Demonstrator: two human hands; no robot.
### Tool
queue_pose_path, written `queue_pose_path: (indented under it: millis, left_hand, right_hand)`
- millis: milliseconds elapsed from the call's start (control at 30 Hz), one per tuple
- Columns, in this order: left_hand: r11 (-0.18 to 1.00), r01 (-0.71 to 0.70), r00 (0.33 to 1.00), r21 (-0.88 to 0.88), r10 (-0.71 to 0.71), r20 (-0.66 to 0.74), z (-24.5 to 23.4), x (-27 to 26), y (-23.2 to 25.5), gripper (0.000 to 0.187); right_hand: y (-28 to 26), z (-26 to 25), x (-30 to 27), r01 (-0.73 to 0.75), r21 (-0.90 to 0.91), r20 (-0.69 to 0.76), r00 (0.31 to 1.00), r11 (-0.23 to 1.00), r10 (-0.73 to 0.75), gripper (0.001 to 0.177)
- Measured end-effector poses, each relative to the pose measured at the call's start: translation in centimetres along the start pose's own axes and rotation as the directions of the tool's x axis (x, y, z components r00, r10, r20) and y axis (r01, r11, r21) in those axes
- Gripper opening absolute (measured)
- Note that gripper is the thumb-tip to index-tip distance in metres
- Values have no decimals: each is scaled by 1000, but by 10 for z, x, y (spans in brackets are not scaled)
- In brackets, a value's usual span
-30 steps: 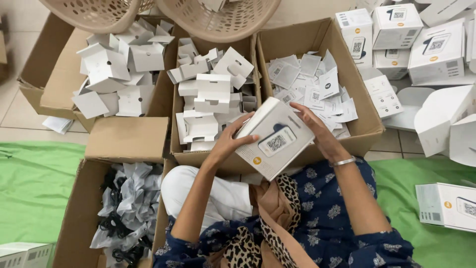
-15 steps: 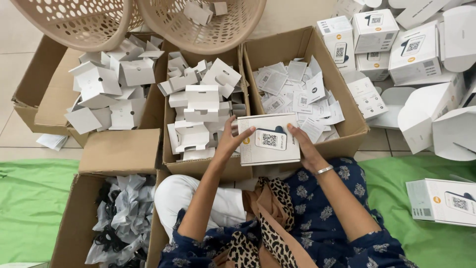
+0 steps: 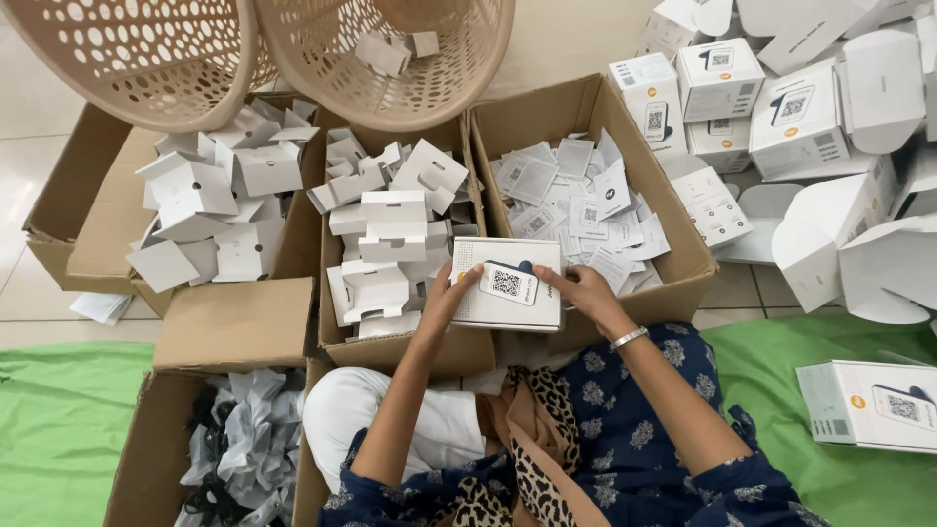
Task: The person packs boxes with various items like manuals and adapters.
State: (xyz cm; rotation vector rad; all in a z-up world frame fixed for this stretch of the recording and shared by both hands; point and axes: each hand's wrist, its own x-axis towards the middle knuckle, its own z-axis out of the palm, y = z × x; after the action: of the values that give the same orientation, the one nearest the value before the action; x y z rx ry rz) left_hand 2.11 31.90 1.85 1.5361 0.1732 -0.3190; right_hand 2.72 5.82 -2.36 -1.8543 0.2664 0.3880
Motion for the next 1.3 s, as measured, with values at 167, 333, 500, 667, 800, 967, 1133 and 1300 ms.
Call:
queue_pose_path:
  millis: [167, 333, 500, 667, 800, 967, 1133, 1300]
  left_hand:
    - [999, -48, 999, 3, 48, -10, 0, 27, -13, 70]
    - [980, -108, 993, 166, 116, -40, 0, 52, -13, 66]
    - [700, -364, 895, 614, 446, 21, 22, 21, 14, 85]
    - [343, -564, 782, 751, 514, 353, 51, -51, 28, 100]
    - [87, -644, 632, 760, 620, 465, 57, -65, 10, 111]
    - [227, -668, 618, 709, 701, 358, 53, -59, 10, 102]
    - [213, -707, 517, 675, 807, 286, 54, -52, 25, 66]
    - [321, -717, 510, 619, 847, 151, 65, -47, 58, 51]
  right_hand:
    - [-5, -27, -11, -77, -7, -121, 990, 997, 76, 83]
    - [-4, -49, -34, -23, 431, 25, 1000, 902, 14, 72]
    - [3, -44, -40, -92, 682, 101, 994, 726, 31, 61]
    - [-15, -30, -55, -106, 815, 109, 994, 570, 28, 57]
    - [-29, -17, -75, -51, 830, 117, 990, 556, -84, 63]
    - [-50, -12, -92, -10, 799, 171, 963, 601, -211, 81]
    - [-33, -28, -43, 36, 571, 242, 947, 820, -211, 65]
    - [-84, -56, -33, 528, 74, 367, 775, 846, -515, 49]
